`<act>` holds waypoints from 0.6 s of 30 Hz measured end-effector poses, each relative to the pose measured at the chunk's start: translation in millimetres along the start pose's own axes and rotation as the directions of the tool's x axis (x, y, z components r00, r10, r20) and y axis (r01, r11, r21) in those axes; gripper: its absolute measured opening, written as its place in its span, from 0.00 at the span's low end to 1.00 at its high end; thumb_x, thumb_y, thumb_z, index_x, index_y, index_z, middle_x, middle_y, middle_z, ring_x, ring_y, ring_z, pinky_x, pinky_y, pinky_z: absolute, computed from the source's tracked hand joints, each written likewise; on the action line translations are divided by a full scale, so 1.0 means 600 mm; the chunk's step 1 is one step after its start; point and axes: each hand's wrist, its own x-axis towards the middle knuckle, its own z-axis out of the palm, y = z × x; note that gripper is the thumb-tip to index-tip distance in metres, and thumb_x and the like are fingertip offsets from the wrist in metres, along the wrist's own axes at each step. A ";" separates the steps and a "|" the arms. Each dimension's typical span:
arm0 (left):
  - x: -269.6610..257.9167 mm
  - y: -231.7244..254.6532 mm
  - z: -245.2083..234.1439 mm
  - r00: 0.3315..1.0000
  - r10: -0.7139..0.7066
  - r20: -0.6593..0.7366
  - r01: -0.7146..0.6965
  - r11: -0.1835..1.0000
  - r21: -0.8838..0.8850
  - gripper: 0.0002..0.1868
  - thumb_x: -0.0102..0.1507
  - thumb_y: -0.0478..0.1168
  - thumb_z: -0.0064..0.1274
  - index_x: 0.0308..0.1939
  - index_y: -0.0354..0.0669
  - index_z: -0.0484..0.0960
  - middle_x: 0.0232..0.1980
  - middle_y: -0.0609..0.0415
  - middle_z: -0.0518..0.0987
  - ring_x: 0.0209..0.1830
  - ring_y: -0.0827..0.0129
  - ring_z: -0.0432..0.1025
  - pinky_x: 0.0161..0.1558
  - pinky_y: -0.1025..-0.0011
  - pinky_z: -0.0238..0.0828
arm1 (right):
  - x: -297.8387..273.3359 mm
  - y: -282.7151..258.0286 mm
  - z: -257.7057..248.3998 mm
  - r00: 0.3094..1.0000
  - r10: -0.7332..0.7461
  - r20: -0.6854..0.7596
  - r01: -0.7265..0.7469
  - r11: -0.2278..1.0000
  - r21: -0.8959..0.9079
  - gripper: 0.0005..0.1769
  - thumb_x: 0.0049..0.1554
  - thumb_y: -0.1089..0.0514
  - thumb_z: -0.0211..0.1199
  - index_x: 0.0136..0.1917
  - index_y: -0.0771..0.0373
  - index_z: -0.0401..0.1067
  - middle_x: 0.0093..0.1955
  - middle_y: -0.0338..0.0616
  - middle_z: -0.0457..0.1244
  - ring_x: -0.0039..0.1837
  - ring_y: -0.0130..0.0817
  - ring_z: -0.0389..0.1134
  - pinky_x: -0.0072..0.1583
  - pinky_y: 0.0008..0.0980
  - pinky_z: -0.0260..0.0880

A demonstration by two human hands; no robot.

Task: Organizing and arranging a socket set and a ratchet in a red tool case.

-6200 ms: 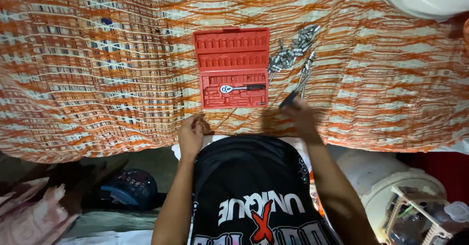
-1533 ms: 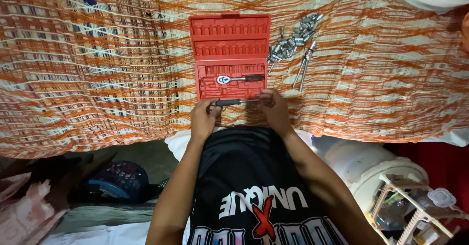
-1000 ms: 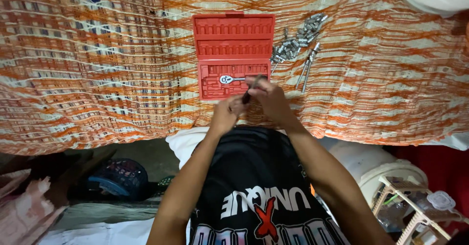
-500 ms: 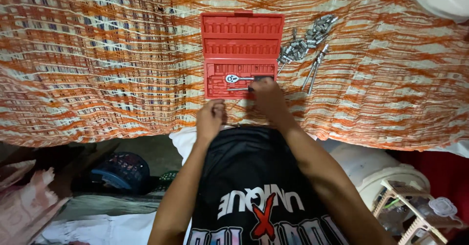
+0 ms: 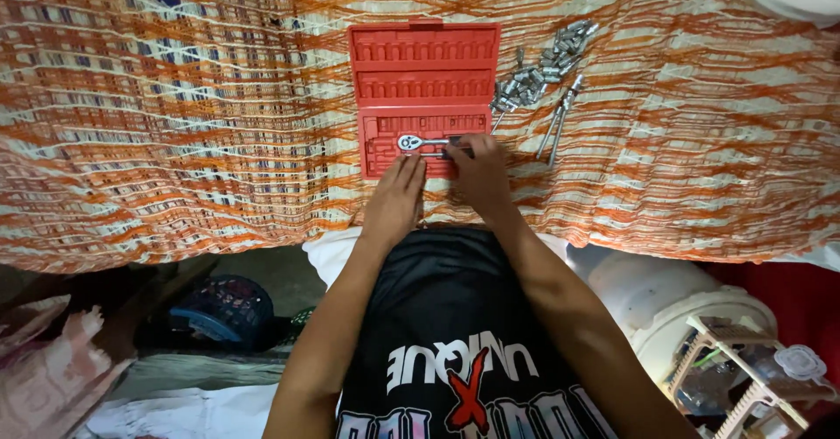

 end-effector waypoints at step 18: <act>0.013 0.019 0.028 0.977 -0.038 0.210 0.039 0.999 -0.001 0.43 0.59 0.41 0.57 0.75 0.31 0.59 0.79 0.36 0.54 0.79 0.43 0.50 0.76 0.52 0.47 | -0.014 0.057 -0.010 0.781 0.575 0.241 -0.616 0.649 0.446 0.24 0.54 0.52 0.73 0.59 0.66 0.74 0.50 0.52 0.72 0.52 0.40 0.74 0.54 0.38 0.72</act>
